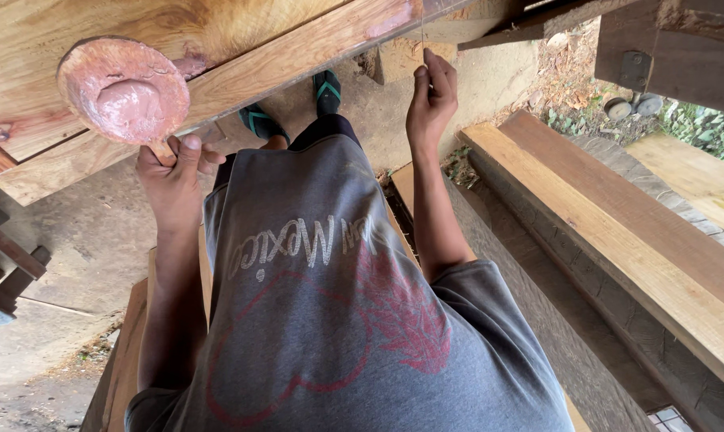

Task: The person applies pink wood filler to a wooden panel using a small putty knife. They spread the filler into the grooves and edges of the panel, occasionally repositioning the panel to reach different areas.

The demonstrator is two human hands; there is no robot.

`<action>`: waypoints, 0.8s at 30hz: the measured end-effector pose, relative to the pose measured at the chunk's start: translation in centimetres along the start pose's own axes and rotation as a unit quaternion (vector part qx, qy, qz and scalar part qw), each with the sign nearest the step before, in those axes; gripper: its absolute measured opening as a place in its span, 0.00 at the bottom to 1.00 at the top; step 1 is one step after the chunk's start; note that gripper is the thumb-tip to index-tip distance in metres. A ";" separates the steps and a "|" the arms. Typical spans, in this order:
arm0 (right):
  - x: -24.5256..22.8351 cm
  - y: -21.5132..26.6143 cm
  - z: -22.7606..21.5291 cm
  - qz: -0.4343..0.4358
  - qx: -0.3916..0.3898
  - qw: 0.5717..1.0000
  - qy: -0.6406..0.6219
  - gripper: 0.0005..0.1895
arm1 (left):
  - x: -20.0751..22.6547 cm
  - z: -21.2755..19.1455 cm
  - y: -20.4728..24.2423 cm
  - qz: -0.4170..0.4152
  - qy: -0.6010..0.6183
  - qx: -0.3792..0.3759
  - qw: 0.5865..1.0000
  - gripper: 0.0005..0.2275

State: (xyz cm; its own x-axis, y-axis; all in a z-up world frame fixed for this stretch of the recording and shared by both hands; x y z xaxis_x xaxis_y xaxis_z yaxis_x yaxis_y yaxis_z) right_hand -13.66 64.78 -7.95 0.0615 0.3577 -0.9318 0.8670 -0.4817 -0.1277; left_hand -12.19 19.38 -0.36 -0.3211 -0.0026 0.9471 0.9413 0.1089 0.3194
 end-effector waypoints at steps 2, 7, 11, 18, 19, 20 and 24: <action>0.6 0.4 0.3 0.003 -0.003 1.000 -0.007 0.12 | -0.4 0.1 -0.1 -0.005 0.014 0.007 1.000 0.13; -3.0 3.3 3.5 0.064 -0.088 0.993 -0.051 0.11 | -0.9 2.4 -0.9 -0.067 -0.039 -0.043 0.996 0.08; -12.6 4.7 3.7 -0.035 -0.140 0.989 -0.026 0.12 | -0.7 6.1 -1.3 -0.103 -0.106 -0.077 0.986 0.05; -23.1 5.0 7.5 -0.147 -0.265 0.953 -0.003 0.21 | -0.3 10.1 -1.4 -0.102 -0.132 -0.126 0.978 0.11; -23.7 5.0 7.6 -0.158 -0.271 0.950 0.005 0.21 | -0.2 10.4 -1.4 -0.101 -0.137 -0.131 0.977 0.11; -24.0 4.9 7.7 -0.163 -0.268 0.949 0.008 0.22 | 0.0 10.5 -1.3 -0.101 -0.142 -0.134 0.976 0.11; -24.0 5.2 7.9 -0.162 -0.260 0.952 0.018 0.21 | 1.0 11.3 -1.1 -0.107 -0.139 -0.140 0.974 0.08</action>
State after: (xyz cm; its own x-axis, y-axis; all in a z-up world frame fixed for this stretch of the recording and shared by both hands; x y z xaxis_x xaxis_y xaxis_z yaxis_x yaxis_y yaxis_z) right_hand -14.54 47.40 11.11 -0.2422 0.4513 -0.8589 0.9702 0.1165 -0.2123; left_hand -14.70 30.50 -0.10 -0.4928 0.2789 0.8242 0.8281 -0.1404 0.5427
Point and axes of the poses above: each hand's wrist, its own y-axis away from the middle knuckle, its own z-axis out of the palm, x = y × z, the point moved 10 cm from there along -y, towards the middle knuckle, and after that the axes turned 9 degrees about -y, right-handed, at the moved point
